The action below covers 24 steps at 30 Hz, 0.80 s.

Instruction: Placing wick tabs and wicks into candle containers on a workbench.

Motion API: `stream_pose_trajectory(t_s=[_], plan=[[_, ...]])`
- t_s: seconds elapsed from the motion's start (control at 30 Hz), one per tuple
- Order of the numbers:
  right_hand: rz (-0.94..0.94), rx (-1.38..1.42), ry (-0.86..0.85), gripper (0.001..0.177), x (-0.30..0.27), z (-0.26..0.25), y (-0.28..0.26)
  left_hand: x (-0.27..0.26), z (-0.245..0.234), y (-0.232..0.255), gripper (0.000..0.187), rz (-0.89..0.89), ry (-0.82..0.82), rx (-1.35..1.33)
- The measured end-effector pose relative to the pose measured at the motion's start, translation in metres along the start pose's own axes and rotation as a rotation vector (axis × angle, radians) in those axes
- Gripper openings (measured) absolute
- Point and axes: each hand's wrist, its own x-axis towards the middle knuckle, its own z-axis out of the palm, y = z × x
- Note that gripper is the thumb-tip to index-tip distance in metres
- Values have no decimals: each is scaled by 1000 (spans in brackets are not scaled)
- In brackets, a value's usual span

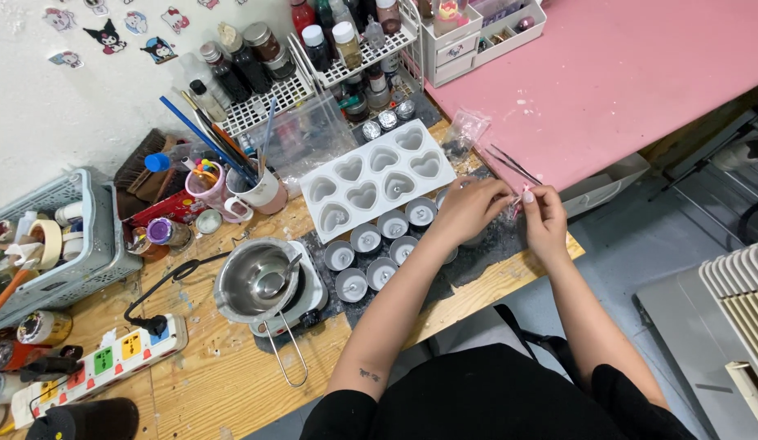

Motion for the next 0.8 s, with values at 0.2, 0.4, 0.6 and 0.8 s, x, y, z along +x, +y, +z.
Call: stream_pose_trajectory(t_s=[0.2, 0.4, 0.6, 0.8], plan=[[201, 83, -220, 26, -3, 0, -32, -18, -27, 22, 19, 125, 138, -7], [257, 141, -300, 24, -8, 8, -52, -33, -36, 30, 19, 180, 216, 190], [300, 340, -254, 24, -14, 9, -46, -41, -39, 31, 18, 186, 229, 2], [281, 483, -254, 23, -6, 16, -67, -42, -37, 25, 18, 42, 166, -107]])
